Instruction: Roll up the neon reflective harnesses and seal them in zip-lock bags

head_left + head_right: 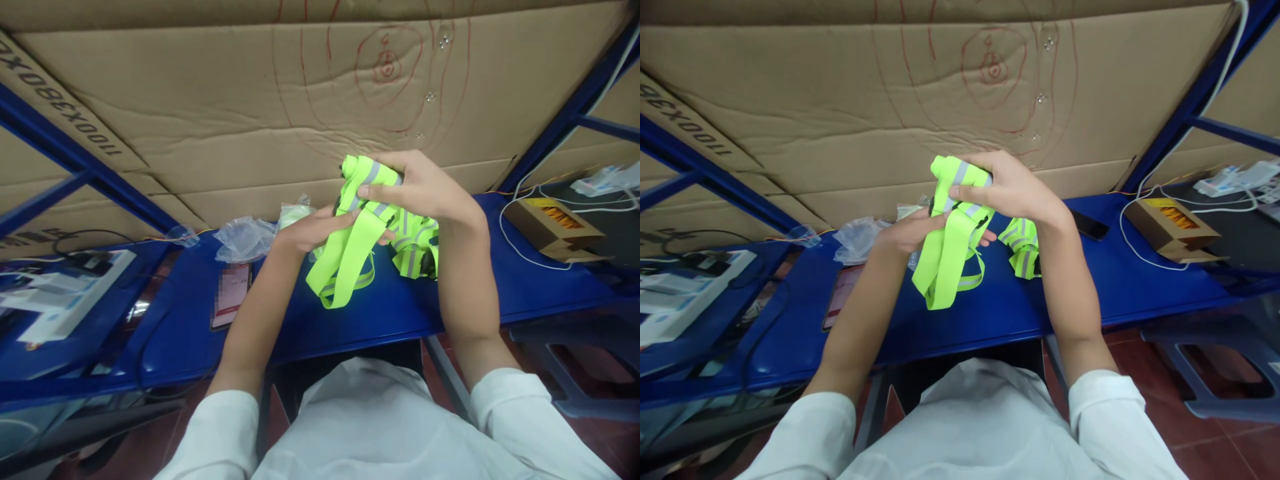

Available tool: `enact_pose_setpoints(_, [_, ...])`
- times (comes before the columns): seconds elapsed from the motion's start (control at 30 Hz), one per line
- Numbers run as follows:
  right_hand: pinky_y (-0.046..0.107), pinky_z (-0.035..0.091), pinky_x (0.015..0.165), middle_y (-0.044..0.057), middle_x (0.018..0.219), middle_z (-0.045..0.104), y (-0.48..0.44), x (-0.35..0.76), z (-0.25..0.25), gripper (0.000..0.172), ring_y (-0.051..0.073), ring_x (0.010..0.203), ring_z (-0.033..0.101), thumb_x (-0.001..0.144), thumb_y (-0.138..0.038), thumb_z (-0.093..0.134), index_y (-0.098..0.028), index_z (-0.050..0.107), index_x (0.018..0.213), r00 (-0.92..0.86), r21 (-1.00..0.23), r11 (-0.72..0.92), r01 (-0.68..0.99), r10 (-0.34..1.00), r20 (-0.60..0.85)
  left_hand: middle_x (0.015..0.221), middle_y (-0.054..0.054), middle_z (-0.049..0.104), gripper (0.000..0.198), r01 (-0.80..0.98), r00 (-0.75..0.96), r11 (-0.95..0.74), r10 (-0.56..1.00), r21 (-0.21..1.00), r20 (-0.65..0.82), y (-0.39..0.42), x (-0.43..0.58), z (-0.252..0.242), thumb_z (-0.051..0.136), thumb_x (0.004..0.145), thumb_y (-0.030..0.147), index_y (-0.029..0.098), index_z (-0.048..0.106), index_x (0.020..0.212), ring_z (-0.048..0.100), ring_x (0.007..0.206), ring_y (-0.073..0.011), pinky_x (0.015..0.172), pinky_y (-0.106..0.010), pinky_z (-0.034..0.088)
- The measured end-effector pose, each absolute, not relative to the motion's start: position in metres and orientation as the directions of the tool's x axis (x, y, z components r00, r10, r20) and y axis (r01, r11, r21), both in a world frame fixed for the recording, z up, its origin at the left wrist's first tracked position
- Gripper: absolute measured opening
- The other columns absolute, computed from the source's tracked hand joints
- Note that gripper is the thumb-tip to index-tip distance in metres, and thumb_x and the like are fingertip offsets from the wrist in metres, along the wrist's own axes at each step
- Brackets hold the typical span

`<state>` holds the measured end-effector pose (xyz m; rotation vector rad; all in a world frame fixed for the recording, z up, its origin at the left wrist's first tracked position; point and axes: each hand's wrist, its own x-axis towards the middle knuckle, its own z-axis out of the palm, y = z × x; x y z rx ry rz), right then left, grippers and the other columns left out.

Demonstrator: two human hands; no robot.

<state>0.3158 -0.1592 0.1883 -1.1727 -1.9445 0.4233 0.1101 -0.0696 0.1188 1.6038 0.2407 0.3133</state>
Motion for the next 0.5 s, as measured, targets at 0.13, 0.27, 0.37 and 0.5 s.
enact_pose_setpoints(0.13, [0.043,0.057,0.097,0.006,0.119,0.078,-0.163,0.317,0.190,0.056,0.031,0.113,0.071,0.084,-0.053,0.081,-0.021,0.075,0.128,-0.311,-0.535,0.555,0.638,0.820,0.481,0.142,-0.025,0.067,0.087,-0.012,0.994,-0.013,0.104,1.000,0.013,-0.071,0.111,0.123,0.079,0.077,0.076,0.015,0.068,0.137,0.068,0.130,-0.0396,0.105,-0.047,0.060])
enact_pose_setpoints(0.27, [0.047,0.055,0.105,0.007,0.129,0.076,-0.166,0.317,0.194,0.051,0.033,0.121,0.068,0.087,-0.051,0.079,-0.023,0.075,0.130,-0.303,-0.518,0.571,0.637,0.803,0.514,0.133,-0.018,0.074,0.061,-0.025,0.958,-0.253,0.269,0.967,0.095,-0.080,0.116,0.130,0.084,0.084,0.054,0.015,0.073,0.129,0.067,0.132,-0.0339,0.109,-0.042,0.058])
enact_pose_setpoints(0.37, [0.043,0.060,0.093,0.006,0.117,0.078,-0.164,0.318,0.194,0.049,0.029,0.107,0.073,0.087,-0.058,0.077,-0.021,0.078,0.120,-0.280,-0.617,0.544,0.568,0.833,0.477,0.118,-0.015,0.080,0.044,-0.020,0.951,-0.294,0.291,0.956,0.110,-0.086,0.120,0.131,0.083,0.087,0.040,0.014,0.075,0.121,0.071,0.125,-0.0316,0.108,-0.042,0.058])
enact_pose_setpoints(0.5, [0.036,0.062,0.073,0.007,0.098,0.079,-0.149,0.321,0.183,0.055,0.024,0.086,0.074,0.087,-0.070,0.072,-0.019,0.078,0.106,-0.225,-0.779,0.455,0.431,0.890,0.396,0.111,-0.016,0.081,0.042,-0.033,0.943,-0.183,0.320,0.982,0.091,-0.084,0.121,0.126,0.086,0.084,0.037,0.012,0.077,0.117,0.076,0.113,-0.0308,0.100,-0.041,0.061])
